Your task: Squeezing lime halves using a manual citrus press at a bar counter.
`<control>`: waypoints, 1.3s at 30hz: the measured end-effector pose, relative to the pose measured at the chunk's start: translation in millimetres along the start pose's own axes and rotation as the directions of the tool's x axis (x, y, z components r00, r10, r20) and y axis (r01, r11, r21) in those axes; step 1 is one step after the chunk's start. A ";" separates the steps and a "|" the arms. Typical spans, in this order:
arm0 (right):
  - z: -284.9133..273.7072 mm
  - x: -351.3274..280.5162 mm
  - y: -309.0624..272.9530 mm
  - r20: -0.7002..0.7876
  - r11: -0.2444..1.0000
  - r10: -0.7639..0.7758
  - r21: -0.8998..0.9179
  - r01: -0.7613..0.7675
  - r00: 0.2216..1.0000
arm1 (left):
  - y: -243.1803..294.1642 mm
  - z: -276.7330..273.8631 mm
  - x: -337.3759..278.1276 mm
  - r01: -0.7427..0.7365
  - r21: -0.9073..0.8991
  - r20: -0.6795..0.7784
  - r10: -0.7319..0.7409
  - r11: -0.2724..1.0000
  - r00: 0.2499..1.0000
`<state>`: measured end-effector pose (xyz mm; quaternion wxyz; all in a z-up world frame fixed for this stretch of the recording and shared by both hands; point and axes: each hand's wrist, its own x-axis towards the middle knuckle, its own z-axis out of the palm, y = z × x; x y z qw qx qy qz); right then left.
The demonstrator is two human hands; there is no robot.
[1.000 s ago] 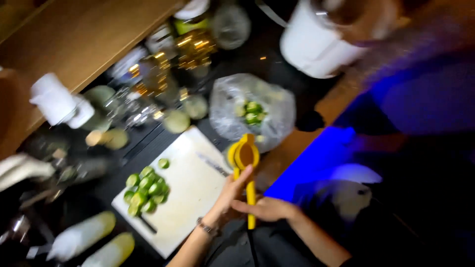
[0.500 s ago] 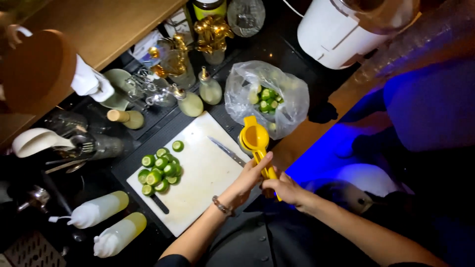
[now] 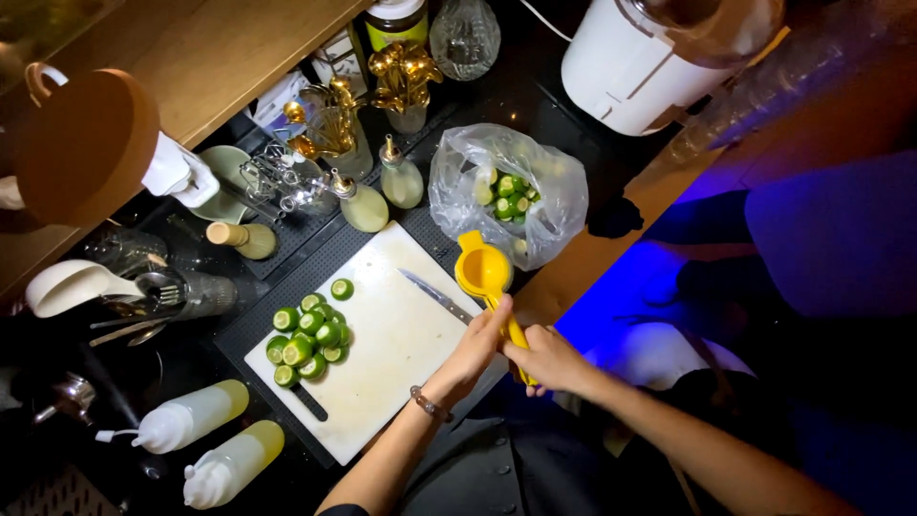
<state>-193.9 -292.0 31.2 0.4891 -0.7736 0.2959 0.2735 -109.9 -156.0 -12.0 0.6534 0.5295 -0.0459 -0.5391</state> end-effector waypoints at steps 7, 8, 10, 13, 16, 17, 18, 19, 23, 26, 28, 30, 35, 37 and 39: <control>-98.2 8.8 -40.3 0.398 0.835 -0.285 0.550 0.022 0.872 | -6.1 -1.5 -10.1 0.189 -0.293 0.041 -0.185 0.937 0.982; -101.0 8.1 -59.3 0.400 0.837 -0.286 0.547 0.024 0.871 | -6.7 -0.6 -10.9 0.185 -0.295 0.039 -0.181 0.938 0.983; -106.0 6.9 -97.6 0.018 0.399 -0.476 0.895 0.198 0.879 | -7.7 0.9 -12.7 0.107 -0.355 0.094 -0.078 0.929 0.993; -63.7 67.9 -56.6 -0.185 0.731 -0.682 -0.162 0.663 0.708 | -1.3 -0.1 -11.3 0.083 -0.294 0.083 -0.061 0.952 0.995; -41.4 57.6 -73.7 -0.133 0.599 -0.603 -0.726 0.337 0.787 | 0.0 1.4 -12.9 0.096 -0.490 0.149 -0.025 0.867 0.988; -40.3 57.3 -76.6 -0.126 0.595 -0.604 -0.728 0.340 0.787 | 3.1 4.7 -15.9 0.092 -0.495 0.145 -0.023 0.864 0.989; -41.1 59.5 -82.4 -0.106 0.582 -0.579 -0.749 0.318 0.808 | 9.5 6.2 -16.5 0.125 -0.452 0.108 -0.086 0.883 0.990; -41.5 62.1 -88.5 -0.088 0.567 -0.552 -0.769 0.296 0.829 | 15.9 7.1 -17.1 0.161 -0.409 0.067 -0.147 0.898 0.987; -40.6 64.5 -93.4 -0.067 0.539 -0.524 -0.798 0.269 0.849 | 4.2 7.2 -13.7 0.135 -0.411 0.106 -0.100 0.902 0.989; -39.6 64.6 -97.9 -0.065 0.508 -0.552 -0.817 0.273 0.831 | -15.4 -10.9 -2.0 0.159 -0.442 0.088 -0.134 0.883 0.987; -40.9 67.6 -100.4 -0.066 0.540 -0.486 -0.807 0.239 0.872 | -30.2 -28.7 8.5 0.005 -0.135 0.152 0.015 0.991 0.988; -43.1 75.0 -93.3 -0.048 0.515 -0.516 -0.815 0.265 0.855 | 8.6 -55.0 -9.5 -0.058 0.129 0.033 0.054 0.990 0.998; -76.0 78.9 -95.6 0.049 0.591 -0.539 -0.690 0.418 0.841 | 68.9 -141.4 -45.8 0.265 0.720 -0.588 0.363 0.641 0.723; -106.3 59.7 -111.9 0.087 0.818 -0.370 -0.441 0.369 0.925 | 66.9 -180.5 -49.1 0.278 0.938 -0.332 0.755 0.205 0.565; -128.4 38.5 -128.4 -0.038 0.827 -0.362 -0.475 0.302 0.931 | 69.8 -186.2 -47.3 0.355 0.921 -0.353 0.725 0.160 0.591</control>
